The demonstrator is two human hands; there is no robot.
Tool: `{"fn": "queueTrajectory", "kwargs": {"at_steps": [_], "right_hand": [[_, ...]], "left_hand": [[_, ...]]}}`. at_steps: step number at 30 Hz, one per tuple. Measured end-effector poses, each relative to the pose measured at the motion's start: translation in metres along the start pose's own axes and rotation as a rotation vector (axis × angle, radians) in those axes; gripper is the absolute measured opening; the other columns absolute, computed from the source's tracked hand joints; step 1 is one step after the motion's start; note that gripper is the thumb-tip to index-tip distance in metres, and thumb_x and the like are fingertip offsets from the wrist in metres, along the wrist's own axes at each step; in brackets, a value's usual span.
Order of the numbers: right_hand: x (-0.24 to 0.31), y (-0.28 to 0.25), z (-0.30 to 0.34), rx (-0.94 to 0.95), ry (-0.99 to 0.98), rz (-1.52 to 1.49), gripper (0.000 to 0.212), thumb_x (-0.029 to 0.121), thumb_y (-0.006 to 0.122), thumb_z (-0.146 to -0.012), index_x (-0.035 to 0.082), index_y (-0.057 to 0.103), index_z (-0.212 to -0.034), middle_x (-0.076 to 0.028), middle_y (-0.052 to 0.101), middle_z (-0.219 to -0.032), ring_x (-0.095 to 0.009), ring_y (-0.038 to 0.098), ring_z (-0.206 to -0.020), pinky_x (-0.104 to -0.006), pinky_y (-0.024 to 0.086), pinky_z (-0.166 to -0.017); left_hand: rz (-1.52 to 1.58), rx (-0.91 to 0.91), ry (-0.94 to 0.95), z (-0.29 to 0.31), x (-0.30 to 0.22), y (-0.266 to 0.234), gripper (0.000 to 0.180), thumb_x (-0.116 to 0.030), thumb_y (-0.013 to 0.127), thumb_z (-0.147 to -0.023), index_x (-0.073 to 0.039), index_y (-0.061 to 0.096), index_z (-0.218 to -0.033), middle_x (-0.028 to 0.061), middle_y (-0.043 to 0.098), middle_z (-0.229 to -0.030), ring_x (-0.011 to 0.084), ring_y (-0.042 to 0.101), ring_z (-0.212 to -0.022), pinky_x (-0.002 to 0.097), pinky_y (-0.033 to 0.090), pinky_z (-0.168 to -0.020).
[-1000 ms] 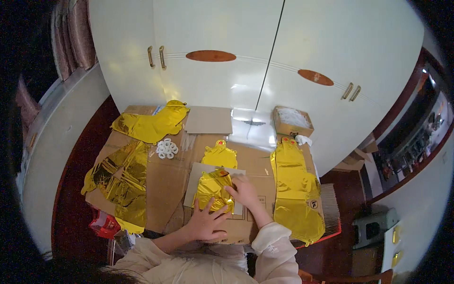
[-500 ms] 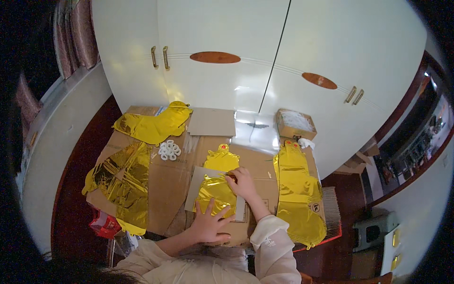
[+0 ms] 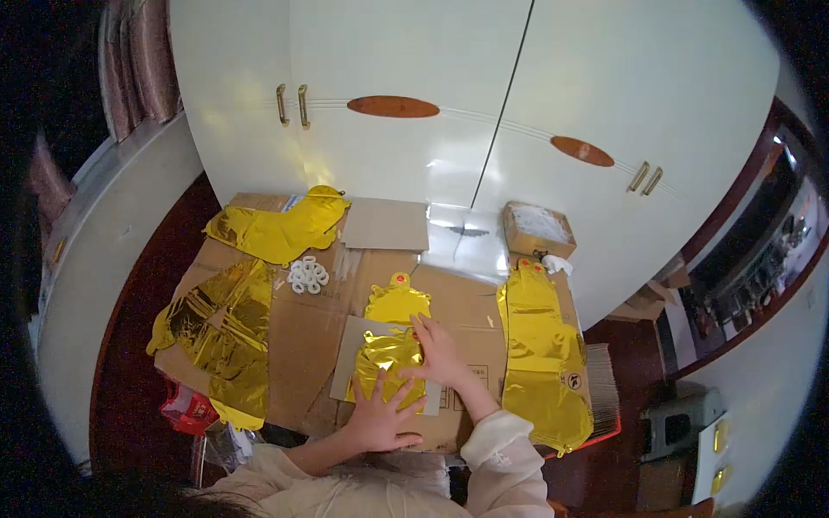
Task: Folding gold-colored packaging material over cardboard inserts and applying labels.
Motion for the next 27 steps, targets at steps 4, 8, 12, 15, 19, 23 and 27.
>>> {"fn": "queueTrajectory", "kwargs": {"at_steps": [4,8,12,15,19,23,27], "right_hand": [[-0.006,-0.005,0.004,0.135,0.045,-0.001,0.114,0.058,0.082,-0.063,0.003,0.031,-0.149,-0.021,0.041,-0.145,-0.041,0.042,-0.129,-0.0499,0.036,-0.106],[-0.015,-0.001,-0.007,0.116,0.073,0.163,0.108,0.058,0.079,-0.063,0.007,0.036,-0.147,-0.017,0.047,-0.137,-0.037,0.048,-0.121,-0.0488,0.04,-0.1],[-0.016,-0.005,-0.024,0.08,0.173,0.236,0.086,0.05,0.077,-0.07,0.011,0.047,-0.14,-0.014,0.055,-0.124,-0.033,0.055,-0.108,-0.0454,0.043,-0.093],[-0.01,-0.004,-0.036,-0.076,0.172,0.338,0.061,0.036,0.072,-0.08,0.01,0.056,-0.132,-0.013,0.06,-0.117,-0.032,0.057,-0.103,-0.0434,0.044,-0.09],[0.023,0.028,-0.023,0.263,-0.318,-0.027,0.044,0.023,0.063,-0.086,0.008,0.061,-0.127,-0.011,0.058,-0.13,-0.033,0.053,-0.121,-0.0452,0.042,-0.101],[0.065,0.04,-0.019,0.47,-0.47,-0.305,0.041,0.024,0.059,-0.09,0.004,0.061,-0.126,-0.012,0.057,-0.136,-0.029,0.05,-0.13,-0.0481,0.037,-0.109],[0.056,0.039,-0.031,0.375,-0.462,-0.06,0.042,0.026,0.058,-0.091,0.006,0.061,-0.128,-0.01,0.055,-0.139,-0.028,0.046,-0.132,-0.0466,0.033,-0.112]], "left_hand": [[0.009,0.009,-0.001,-0.001,0.0,-0.001,0.08,-0.075,0.05,-0.08,-0.033,0.043,-0.146,0.008,0.033,-0.155,0.055,0.021,-0.139,0.0875,0.01,-0.091],[0.009,0.023,-0.013,0.001,0.0,-0.002,0.08,-0.075,0.051,-0.079,-0.033,0.042,-0.147,0.0076,0.032,-0.156,0.0546,0.022,-0.139,0.0871,0.01,-0.092],[0.027,0.02,-0.016,-0.001,0.0,-0.001,0.08,-0.076,0.051,-0.079,-0.033,0.041,-0.147,0.0096,0.032,-0.155,0.0557,0.022,-0.138,0.0877,0.009,-0.091],[0.028,0.009,-0.021,0.0,0.001,-0.004,0.08,-0.075,0.051,-0.079,-0.033,0.042,-0.146,0.0088,0.033,-0.155,0.0548,0.022,-0.138,0.0873,0.01,-0.092],[0.023,-0.008,-0.004,0.001,0.001,0.009,0.079,-0.077,0.049,-0.079,-0.033,0.045,-0.145,0.0117,0.037,-0.151,0.0546,0.023,-0.137,0.0874,0.01,-0.092],[0.199,0.351,-0.077,-0.004,0.005,0.017,0.079,-0.078,0.048,-0.079,-0.032,0.048,-0.143,0.0112,0.039,-0.148,0.0493,0.026,-0.135,0.0865,0.012,-0.093],[0.041,-0.101,-0.001,0.005,0.001,0.004,0.078,-0.077,0.048,-0.08,-0.027,0.053,-0.14,0.0153,0.046,-0.141,0.0456,0.038,-0.128,0.0822,0.021,-0.094]]}}
Point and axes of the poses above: each hand's wrist, its own z-axis away from the middle knuckle, its own y-axis out of the palm, x = y × z, the point moved 1 cm from there along -z, towards the middle knuckle
